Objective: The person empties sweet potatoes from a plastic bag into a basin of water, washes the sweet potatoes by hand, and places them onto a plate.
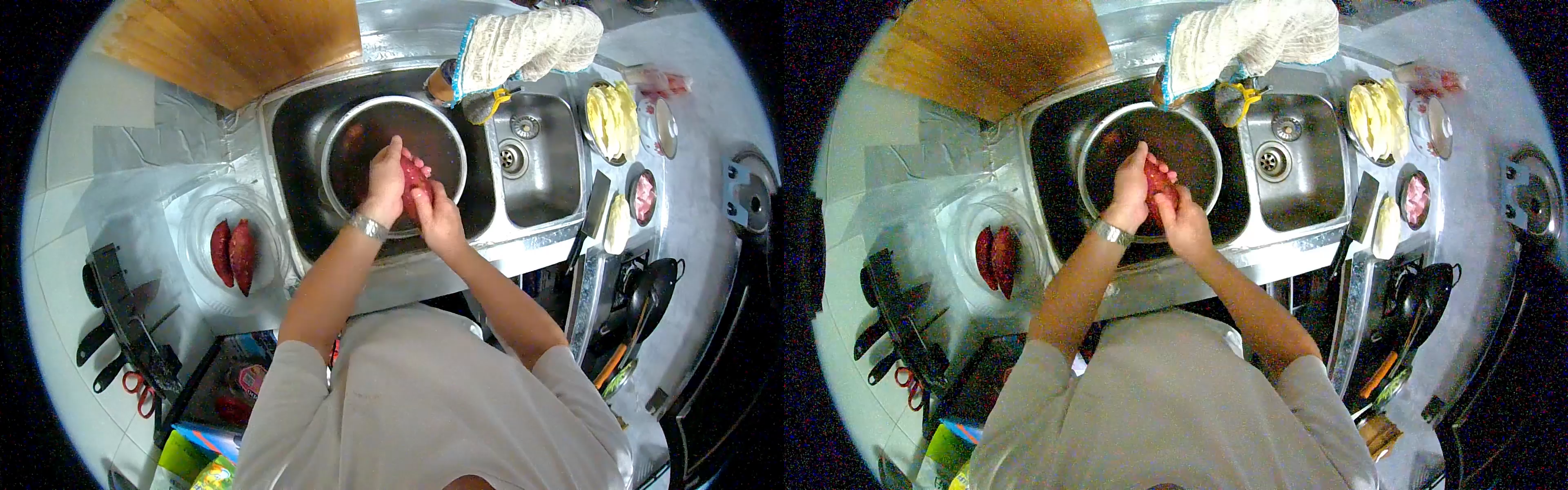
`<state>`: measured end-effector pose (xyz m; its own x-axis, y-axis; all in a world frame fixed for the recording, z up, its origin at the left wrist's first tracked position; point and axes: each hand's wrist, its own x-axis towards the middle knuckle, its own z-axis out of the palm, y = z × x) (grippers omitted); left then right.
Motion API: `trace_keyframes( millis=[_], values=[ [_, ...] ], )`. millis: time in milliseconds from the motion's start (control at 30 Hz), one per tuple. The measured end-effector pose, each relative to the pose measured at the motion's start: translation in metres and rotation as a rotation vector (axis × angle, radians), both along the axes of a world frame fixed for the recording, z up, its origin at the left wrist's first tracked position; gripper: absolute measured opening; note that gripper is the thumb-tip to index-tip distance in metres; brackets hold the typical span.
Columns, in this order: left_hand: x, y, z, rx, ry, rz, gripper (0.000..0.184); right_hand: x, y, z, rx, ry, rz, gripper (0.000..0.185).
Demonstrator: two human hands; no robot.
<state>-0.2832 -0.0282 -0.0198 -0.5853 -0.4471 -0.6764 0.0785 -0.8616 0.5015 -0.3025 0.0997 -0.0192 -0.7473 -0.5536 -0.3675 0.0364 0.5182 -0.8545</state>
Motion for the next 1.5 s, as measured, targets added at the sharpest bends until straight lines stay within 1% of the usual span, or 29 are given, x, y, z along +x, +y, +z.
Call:
trace_keyframes(
  millis=[67, 100, 167, 233, 267, 300, 367, 433, 500, 600, 633, 700, 733, 767, 833, 867, 900, 967, 1033, 1100, 1133, 1167, 1233, 1300, 1367, 1400, 1433, 1467, 1500],
  values=[
    [-0.002, -0.005, -0.035, 0.035, -0.045, -0.050, 0.032, -0.004, 0.002, -0.015, 0.162, 0.492, 0.332, 0.048],
    [-0.003, -0.005, -0.050, -0.057, -0.077, -0.072, 0.034, -0.009, -0.002, -0.013, 0.161, 0.488, 0.330, 0.048],
    [-0.002, -0.007, -0.070, -0.150, -0.113, -0.094, 0.036, -0.021, -0.010, -0.014, 0.204, 0.310, 0.366, 0.051],
    [-0.003, -0.015, -0.081, 0.122, -0.104, 0.012, 0.039, -0.027, -0.011, -0.037, 0.111, 0.262, 0.332, 0.053],
    [-0.003, -0.017, -0.086, 0.153, -0.142, -0.029, 0.041, -0.027, -0.012, -0.049, -0.001, 0.095, 0.322, 0.057],
    [-0.003, -0.016, -0.093, 0.154, -0.147, -0.031, 0.041, -0.028, -0.014, -0.060, -0.113, -0.072, 0.310, 0.061],
    [-0.002, -0.012, -0.108, 0.071, -0.174, 0.019, 0.042, -0.035, -0.016, -0.069, -0.050, -0.200, 0.344, 0.069],
    [-0.005, -0.004, -0.127, -0.292, -0.434, -0.131, 0.037, -0.044, -0.023, -0.060, 0.394, 0.227, 0.535, 0.071],
    [-0.008, 0.006, -0.085, -0.501, -0.544, -0.283, 0.037, -0.051, -0.020, -0.083, 0.551, 0.611, 0.588, 0.078],
    [-0.004, 0.012, -0.108, -0.587, -0.520, -0.311, 0.048, -0.063, -0.025, -0.098, 0.548, 0.976, 0.503, 0.070],
    [-0.005, 0.011, -0.117, -0.624, -0.518, -0.337, 0.048, -0.066, -0.029, -0.105, 0.544, 0.972, 0.496, 0.070],
    [-0.011, 0.014, -0.116, -0.585, -0.565, -0.312, 0.046, -0.067, -0.035, -0.104, 0.608, 0.824, 0.537, 0.059],
    [-0.015, 0.015, -0.115, -0.545, -0.606, -0.275, 0.044, -0.065, -0.041, -0.103, 0.645, 0.739, 0.540, 0.041],
    [-0.018, 0.012, -0.118, -0.545, -0.604, -0.275, 0.044, -0.067, -0.041, -0.109, 0.646, 0.741, 0.539, 0.041],
    [-0.019, -0.001, -0.125, -0.203, -0.306, -0.136, 0.040, -0.068, -0.040, -0.126, 0.228, 0.049, 0.497, 0.064],
    [-0.016, -0.014, -0.121, -0.056, -0.216, -0.265, 0.031, -0.065, -0.039, -0.086, -0.031, -0.319, 0.379, 0.061],
    [-0.016, -0.027, -0.137, 0.102, -0.124, -0.289, 0.026, -0.065, -0.037, -0.056, -0.027, -0.316, 0.381, 0.061],
    [-0.015, -0.037, -0.090, 0.184, 0.186, -0.270, 0.025, -0.067, -0.030, -0.018, -0.125, -0.818, 0.222, 0.053],
    [-0.013, -0.035, -0.063, 0.232, 0.268, -0.259, 0.023, -0.058, -0.018, -0.012, -0.232, -0.917, 0.192, 0.044],
    [-0.016, -0.036, -0.051, 0.279, 0.422, -0.306, 0.024, -0.056, -0.015, -0.005, -0.450, -1.252, 0.033, 0.044],
    [-0.018, -0.030, -0.045, 0.190, 0.256, -0.311, 0.024, -0.056, -0.017, -0.004, -0.449, -1.264, -0.019, 0.057],
    [-0.020, -0.021, -0.044, 0.052, 0.135, -0.266, 0.021, -0.053, -0.018, -0.004, -0.447, -1.262, -0.021, 0.057],
    [-0.016, -0.011, -0.040, 0.013, -0.025, -0.121, 0.017, -0.047, -0.020, -0.012, -0.197, -1.006, -0.082, 0.054],
    [-0.017, 0.001, -0.029, -0.137, -0.052, 0.072, 0.014, -0.048, -0.033, -0.009, -0.138, -0.888, -0.061, 0.056],
    [-0.011, 0.014, -0.029, -0.185, -0.101, 0.103, 0.016, -0.041, -0.038, -0.002, 0.025, -0.184, 0.073, 0.053],
    [-0.012, 0.018, -0.031, -0.249, -0.172, 0.103, 0.020, -0.038, -0.041, -0.015, 0.014, 0.337, 0.109, 0.045],
    [-0.013, 0.018, -0.033, -0.315, -0.238, 0.105, 0.026, -0.043, -0.043, -0.018, 0.007, 0.348, 0.110, 0.045],
    [-0.006, 0.017, -0.026, -0.196, -0.145, 0.052, 0.054, -0.042, -0.041, -0.013, 0.076, 0.401, 0.147, 0.041],
    [-0.003, 0.023, -0.025, -0.195, -0.145, 0.049, 0.054, -0.041, -0.041, -0.008, 0.145, 0.458, 0.181, 0.036]
  ],
)
